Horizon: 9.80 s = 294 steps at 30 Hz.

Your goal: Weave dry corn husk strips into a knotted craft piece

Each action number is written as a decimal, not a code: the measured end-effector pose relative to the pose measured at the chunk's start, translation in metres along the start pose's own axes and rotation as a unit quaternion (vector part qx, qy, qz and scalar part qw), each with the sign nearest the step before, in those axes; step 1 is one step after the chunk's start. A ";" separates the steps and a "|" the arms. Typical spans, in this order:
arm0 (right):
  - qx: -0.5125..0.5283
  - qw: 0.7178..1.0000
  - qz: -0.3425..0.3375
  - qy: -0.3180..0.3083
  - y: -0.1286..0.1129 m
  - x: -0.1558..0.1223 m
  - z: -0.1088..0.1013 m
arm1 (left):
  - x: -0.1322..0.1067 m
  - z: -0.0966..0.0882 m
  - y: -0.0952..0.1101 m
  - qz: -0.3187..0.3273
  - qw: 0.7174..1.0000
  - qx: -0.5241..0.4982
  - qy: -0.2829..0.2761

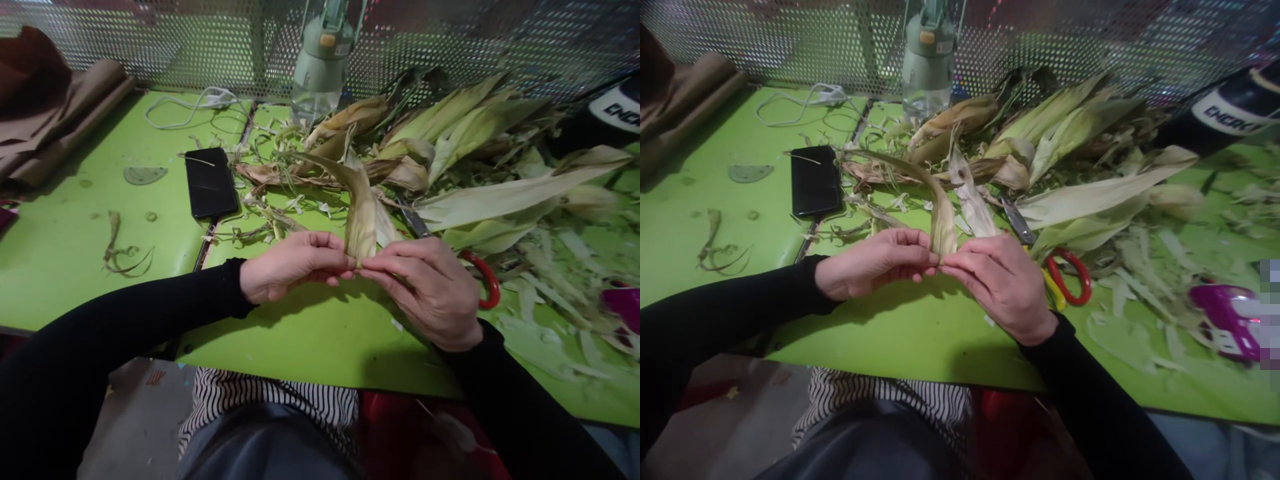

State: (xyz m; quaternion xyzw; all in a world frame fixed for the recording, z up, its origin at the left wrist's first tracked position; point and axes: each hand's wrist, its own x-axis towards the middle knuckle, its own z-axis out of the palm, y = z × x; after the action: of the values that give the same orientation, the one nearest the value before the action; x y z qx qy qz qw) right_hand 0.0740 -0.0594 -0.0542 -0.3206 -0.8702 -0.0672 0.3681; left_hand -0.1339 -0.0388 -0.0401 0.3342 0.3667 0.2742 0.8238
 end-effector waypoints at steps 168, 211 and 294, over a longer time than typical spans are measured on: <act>0.427 0.734 0.516 -0.113 -0.012 0.005 0.010 | 0.010 -0.015 -0.007 0.045 0.994 0.097 -0.002; 0.166 0.922 0.327 -0.125 -0.024 -0.004 0.019 | 0.011 -0.002 -0.014 0.099 0.983 0.116 0.106; 0.427 0.773 0.467 -0.046 -0.014 0.003 0.014 | 0.006 -0.005 -0.013 0.190 0.956 0.222 0.038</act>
State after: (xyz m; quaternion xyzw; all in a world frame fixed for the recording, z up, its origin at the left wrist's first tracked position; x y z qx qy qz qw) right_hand 0.0553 -0.0636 -0.0603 -0.4999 -0.5689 0.5060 0.4127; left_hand -0.1317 -0.0410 -0.0556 0.5613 0.3787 0.3503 0.6471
